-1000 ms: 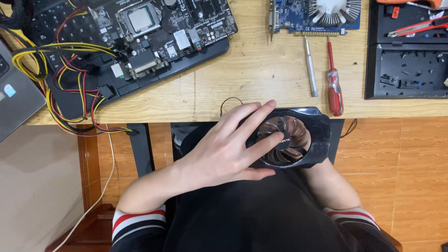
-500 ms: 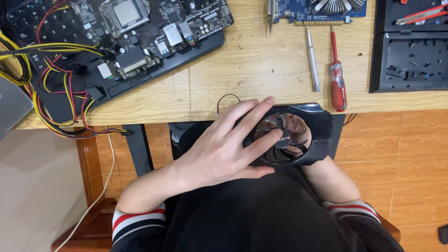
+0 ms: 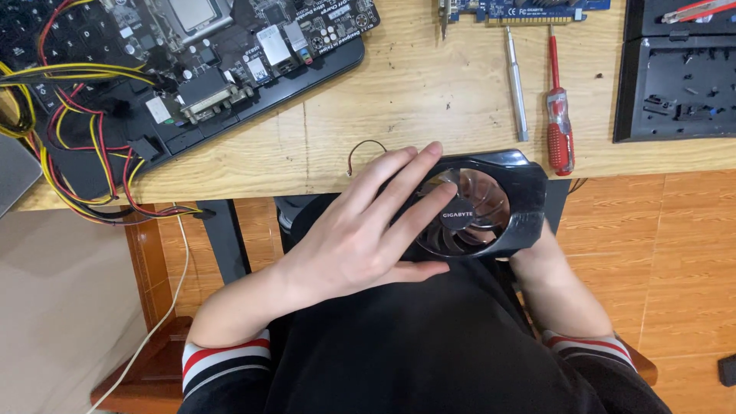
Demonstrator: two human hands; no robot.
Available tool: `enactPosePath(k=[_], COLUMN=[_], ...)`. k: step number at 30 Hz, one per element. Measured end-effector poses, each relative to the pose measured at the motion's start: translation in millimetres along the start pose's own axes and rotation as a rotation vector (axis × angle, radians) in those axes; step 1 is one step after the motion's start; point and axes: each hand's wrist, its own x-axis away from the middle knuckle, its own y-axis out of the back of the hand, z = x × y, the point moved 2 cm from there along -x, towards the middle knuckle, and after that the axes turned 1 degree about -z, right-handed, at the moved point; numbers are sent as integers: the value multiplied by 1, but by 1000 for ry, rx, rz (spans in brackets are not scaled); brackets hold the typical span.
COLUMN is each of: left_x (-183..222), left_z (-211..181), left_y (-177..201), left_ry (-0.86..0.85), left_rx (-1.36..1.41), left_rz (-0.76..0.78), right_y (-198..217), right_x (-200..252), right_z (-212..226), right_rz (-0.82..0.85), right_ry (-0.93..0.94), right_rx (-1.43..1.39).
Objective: Disassembling and reassembling a GPU fan and shroud for a Gigabyte graphics card.
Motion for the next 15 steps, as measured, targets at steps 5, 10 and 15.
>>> enactPosePath(k=[5, 10, 15], left_x=[-2, -5, -4], left_z=[2, 6, 7], left_y=[2, -3, -3], left_ry=[15, 23, 39], left_rx=[16, 12, 1], left_rz=[3, 3, -8], right_y=[68, 112, 125], right_x=[38, 13, -15], right_z=[13, 74, 70], right_rz=[-222, -498, -357], right_ry=[-188, 123, 481], right_rx=[-108, 832, 1697])
